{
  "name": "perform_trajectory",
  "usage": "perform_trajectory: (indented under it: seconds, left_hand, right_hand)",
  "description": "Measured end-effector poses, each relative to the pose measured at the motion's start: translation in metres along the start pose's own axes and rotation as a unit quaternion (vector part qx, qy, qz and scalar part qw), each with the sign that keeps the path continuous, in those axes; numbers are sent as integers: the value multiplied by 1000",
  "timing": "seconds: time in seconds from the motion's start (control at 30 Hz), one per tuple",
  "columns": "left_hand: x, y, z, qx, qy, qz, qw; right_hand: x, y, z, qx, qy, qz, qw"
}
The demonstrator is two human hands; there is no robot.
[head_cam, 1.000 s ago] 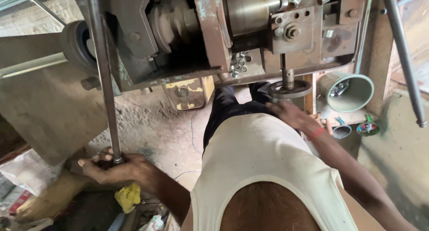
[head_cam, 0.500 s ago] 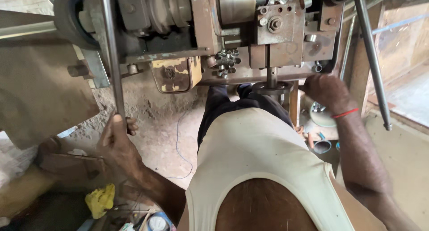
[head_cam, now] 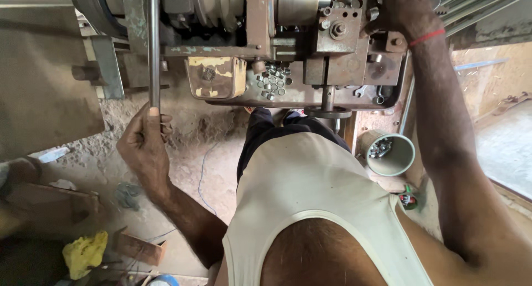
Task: The person operates a manual metal press machine to shape small cylindrical metal pieces. They repeatedly insert a metal piece into the press, pull a lever to activate the press, and then remove the finished piece. The person also briefly uses a red-handled tool to adjust a component within the machine before resuming the pressing cycle.
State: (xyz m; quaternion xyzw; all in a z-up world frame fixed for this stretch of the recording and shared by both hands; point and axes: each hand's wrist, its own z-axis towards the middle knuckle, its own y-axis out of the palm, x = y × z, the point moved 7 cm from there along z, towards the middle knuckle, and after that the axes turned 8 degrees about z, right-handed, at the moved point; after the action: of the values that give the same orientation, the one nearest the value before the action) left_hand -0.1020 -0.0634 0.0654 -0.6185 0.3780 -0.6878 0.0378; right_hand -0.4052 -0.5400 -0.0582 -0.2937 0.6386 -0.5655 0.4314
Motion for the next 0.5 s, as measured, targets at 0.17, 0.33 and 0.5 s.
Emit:
perform_trajectory:
  seconds: [0.17,0.33,0.5]
  left_hand:
    - [3,3,-1,-5,12,-9,1000]
    - [6,3,-3,3,-7,13,1000]
    - [6,3,-4,12,-28,22,999]
  right_hand:
    - [12,10,16,-152,102,39,982]
    - [9,-1,37,-190,125,23,973]
    - [8,-6,52,-198,132,13,971]
